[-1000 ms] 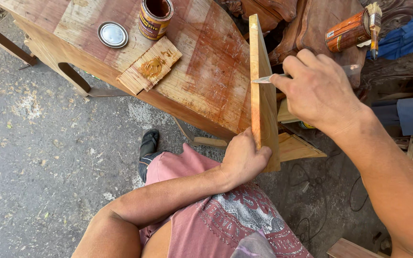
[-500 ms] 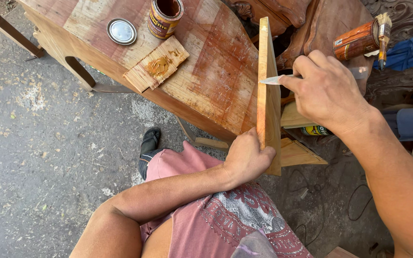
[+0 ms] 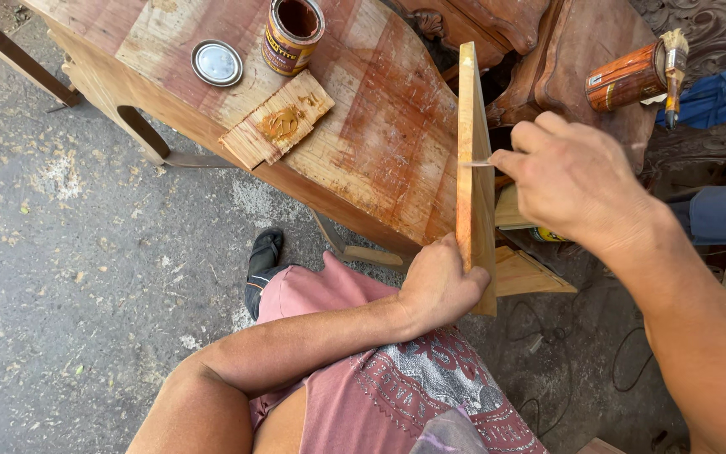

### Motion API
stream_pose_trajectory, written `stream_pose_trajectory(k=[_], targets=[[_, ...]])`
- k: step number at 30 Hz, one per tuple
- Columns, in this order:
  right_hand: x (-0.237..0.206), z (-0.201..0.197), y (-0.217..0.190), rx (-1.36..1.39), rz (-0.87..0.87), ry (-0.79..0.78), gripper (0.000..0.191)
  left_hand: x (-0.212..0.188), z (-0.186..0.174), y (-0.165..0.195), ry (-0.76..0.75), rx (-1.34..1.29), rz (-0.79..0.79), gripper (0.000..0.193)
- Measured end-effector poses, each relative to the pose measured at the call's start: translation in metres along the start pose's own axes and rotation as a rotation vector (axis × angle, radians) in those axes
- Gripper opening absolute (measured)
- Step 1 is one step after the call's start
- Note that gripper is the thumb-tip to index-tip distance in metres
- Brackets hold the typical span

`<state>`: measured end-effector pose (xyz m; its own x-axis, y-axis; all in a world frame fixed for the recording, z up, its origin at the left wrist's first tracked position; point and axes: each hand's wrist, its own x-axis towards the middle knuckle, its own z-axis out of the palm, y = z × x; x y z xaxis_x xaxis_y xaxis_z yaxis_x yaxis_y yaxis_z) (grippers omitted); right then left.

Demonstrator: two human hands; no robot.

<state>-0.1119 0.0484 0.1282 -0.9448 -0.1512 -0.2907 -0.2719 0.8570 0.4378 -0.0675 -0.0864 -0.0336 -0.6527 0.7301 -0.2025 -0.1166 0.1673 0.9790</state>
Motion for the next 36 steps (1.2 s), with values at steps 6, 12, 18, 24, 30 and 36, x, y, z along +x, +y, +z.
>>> stream_pose_trajectory(k=[6, 12, 18, 24, 30, 36], targets=[[0.006, 0.004, 0.007, 0.015, 0.032, -0.019, 0.032, 0.000, 0.000, -0.001, -0.016, -0.027, 0.003, 0.048], [0.007, 0.004, 0.011, 0.034, 0.016, 0.007, 0.029, 0.003, 0.002, -0.004, -0.028, -0.017, -0.030, 0.047], [0.014, 0.007, 0.009, 0.015, 0.031, -0.025, 0.030, 0.006, 0.005, -0.007, -0.041, -0.007, -0.042, 0.046], [0.023, 0.015, 0.010, -0.011, 0.046, -0.047, 0.030, 0.008, 0.002, -0.010, -0.032, -0.030, 0.003, 0.047], [0.023, 0.022, 0.016, 0.092, 0.061, -0.078, 0.032, 0.011, 0.001, -0.012, -0.048, -0.019, -0.020, 0.050], [0.020, 0.027, 0.017, 0.198, 0.122, -0.053, 0.031, 0.014, -0.004, -0.016, -0.065, -0.028, -0.041, 0.050]])
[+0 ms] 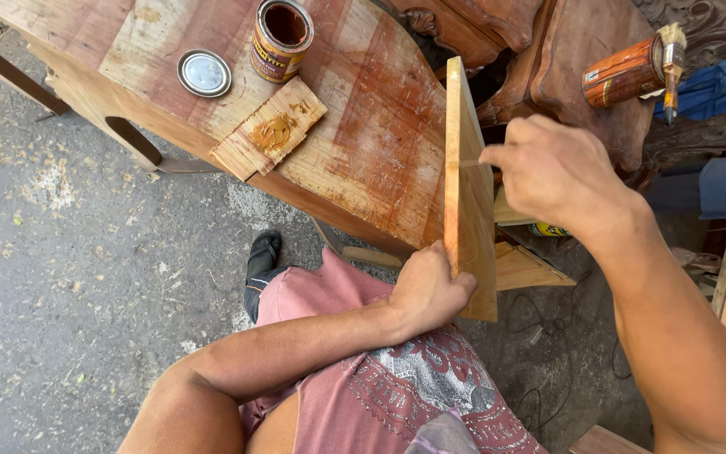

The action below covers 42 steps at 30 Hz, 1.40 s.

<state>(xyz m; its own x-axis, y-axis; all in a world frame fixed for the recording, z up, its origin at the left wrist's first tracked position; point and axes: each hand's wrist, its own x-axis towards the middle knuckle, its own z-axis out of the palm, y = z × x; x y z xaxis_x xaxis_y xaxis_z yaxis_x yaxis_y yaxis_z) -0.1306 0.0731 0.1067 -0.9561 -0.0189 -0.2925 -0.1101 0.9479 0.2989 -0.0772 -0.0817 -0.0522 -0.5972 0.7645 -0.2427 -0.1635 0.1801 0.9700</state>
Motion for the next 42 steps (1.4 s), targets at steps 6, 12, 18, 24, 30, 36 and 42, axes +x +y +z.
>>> stream_pose_trajectory(k=[6, 12, 18, 24, 30, 36, 42], targets=[[0.002, 0.010, 0.003, -0.064, -0.001, 0.118, 0.029, 0.003, -0.001, 0.001, -0.016, -0.034, 0.004, 0.047], [-0.001, 0.032, 0.011, 0.056, 0.005, 0.110, 0.028, 0.010, -0.002, -0.013, -0.041, 0.005, -0.062, 0.048], [-0.013, 0.077, 0.013, 0.361, 0.071, 0.278, 0.023, 0.038, -0.035, -0.061, 0.031, -0.124, -0.130, 0.041], [-0.089, 0.162, 0.016, 0.775, 0.483, 0.430, 0.019, 0.055, -0.079, -0.115, 0.193, 0.241, -0.088, 0.030], [-0.161, 0.248, 0.005, 0.879, 0.861, 0.482, 0.021, 0.058, -0.103, -0.106, 0.414, 0.588, 0.335, 0.021], [-0.175, 0.313, -0.045, 0.934, 0.999, 0.471, 0.022, 0.074, -0.106, -0.109, 0.193, 0.628, 0.275, 0.033], [-0.139, 0.334, -0.066, 0.973, 1.014, 0.492, 0.021, 0.073, -0.068, -0.129, -0.050, 0.912, 0.327, 0.068]])
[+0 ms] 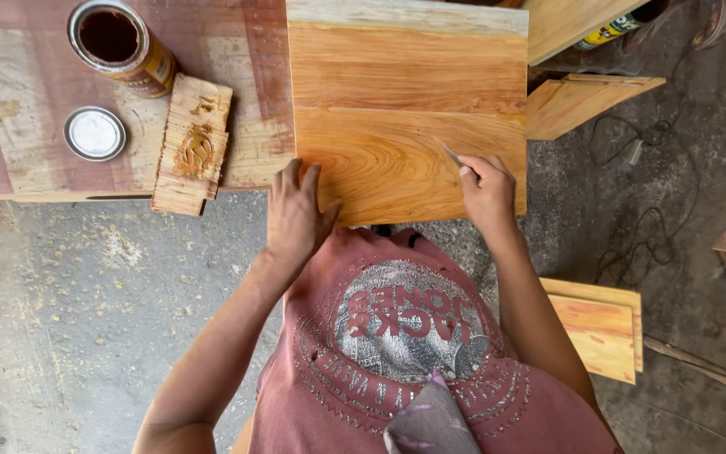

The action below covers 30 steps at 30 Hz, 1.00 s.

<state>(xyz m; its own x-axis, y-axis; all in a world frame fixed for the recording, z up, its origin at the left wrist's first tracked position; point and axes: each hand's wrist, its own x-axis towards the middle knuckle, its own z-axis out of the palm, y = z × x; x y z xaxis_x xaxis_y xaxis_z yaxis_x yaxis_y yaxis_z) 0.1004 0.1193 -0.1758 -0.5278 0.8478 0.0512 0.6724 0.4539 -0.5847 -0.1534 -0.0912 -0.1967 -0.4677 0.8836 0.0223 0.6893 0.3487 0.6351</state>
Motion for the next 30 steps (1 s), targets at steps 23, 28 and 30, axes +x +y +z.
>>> stream_pose_trajectory(k=[23, 28, 30], targets=[[0.023, -0.100, 0.234, 0.191, 0.130, 0.170, 0.020, 0.068, 0.231, 0.185, -0.307, 0.409, 0.685, 0.081], [0.018, -0.105, 0.255, 0.532, 0.347, 0.068, 0.023, 0.074, 0.241, 0.223, 0.031, 0.648, 0.820, 0.063], [0.013, -0.109, 0.259, 0.595, 0.370, 0.109, 0.022, 0.083, 0.222, 0.243, 0.052, 0.668, 0.824, 0.059]])
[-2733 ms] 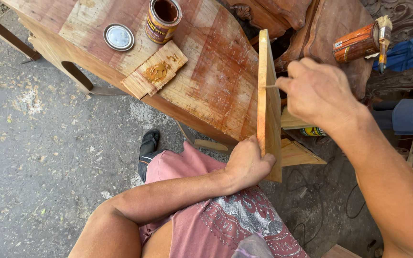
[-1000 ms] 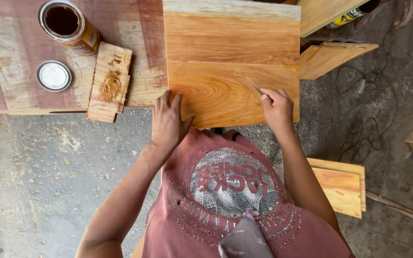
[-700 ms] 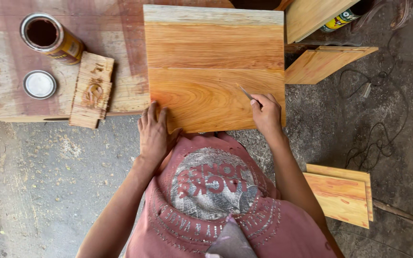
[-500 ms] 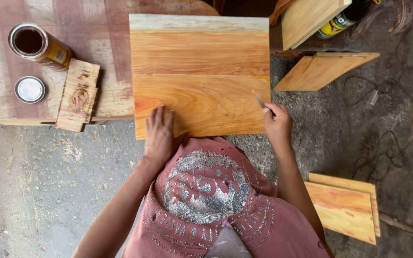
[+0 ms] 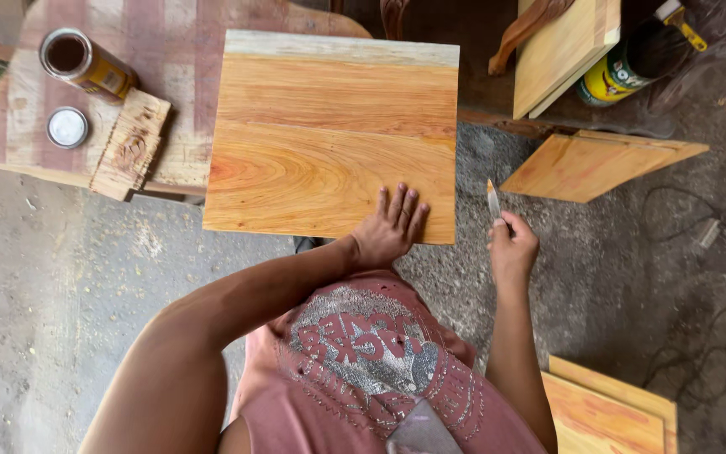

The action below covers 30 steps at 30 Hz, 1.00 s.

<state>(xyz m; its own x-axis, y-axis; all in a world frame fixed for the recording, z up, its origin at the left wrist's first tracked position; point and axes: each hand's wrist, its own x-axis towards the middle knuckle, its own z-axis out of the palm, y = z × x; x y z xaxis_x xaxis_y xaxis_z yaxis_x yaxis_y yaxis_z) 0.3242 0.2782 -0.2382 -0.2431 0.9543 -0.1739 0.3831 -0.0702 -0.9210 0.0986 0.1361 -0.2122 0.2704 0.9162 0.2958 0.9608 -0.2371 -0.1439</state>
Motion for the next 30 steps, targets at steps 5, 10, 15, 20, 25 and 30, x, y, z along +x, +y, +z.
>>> stream_pose_trajectory(k=[5, 10, 15, 20, 25, 30], targets=[[0.000, -0.021, -0.007, 0.097, 0.056, 0.041, 0.016, 0.033, -0.116, -0.076, 0.078, -0.019, 0.155, 0.056], [0.011, -0.031, -0.043, 0.136, -0.116, 0.094, 0.016, 0.005, -0.249, -0.156, 0.449, -0.374, -0.020, 0.056], [0.014, -0.019, -0.128, 0.158, -0.337, 0.168, 0.021, -0.047, -0.262, -0.170, 0.762, -0.680, -0.674, 0.038], [-0.016, 0.012, -0.220, 0.082, -0.573, 0.091, 0.020, -0.100, -0.240, -0.182, 1.048, -0.938, -0.777, 0.037], [-0.044, 0.048, -0.284, 0.066, -0.762, -0.052, 0.019, -0.123, -0.248, -0.206, 0.921, -0.919, -0.955, 0.031], [-0.062, 0.064, -0.336, -0.104, -0.892, 0.007, 0.020, -0.128, -0.254, -0.233, 0.974, -1.085, -0.838, 0.033]])
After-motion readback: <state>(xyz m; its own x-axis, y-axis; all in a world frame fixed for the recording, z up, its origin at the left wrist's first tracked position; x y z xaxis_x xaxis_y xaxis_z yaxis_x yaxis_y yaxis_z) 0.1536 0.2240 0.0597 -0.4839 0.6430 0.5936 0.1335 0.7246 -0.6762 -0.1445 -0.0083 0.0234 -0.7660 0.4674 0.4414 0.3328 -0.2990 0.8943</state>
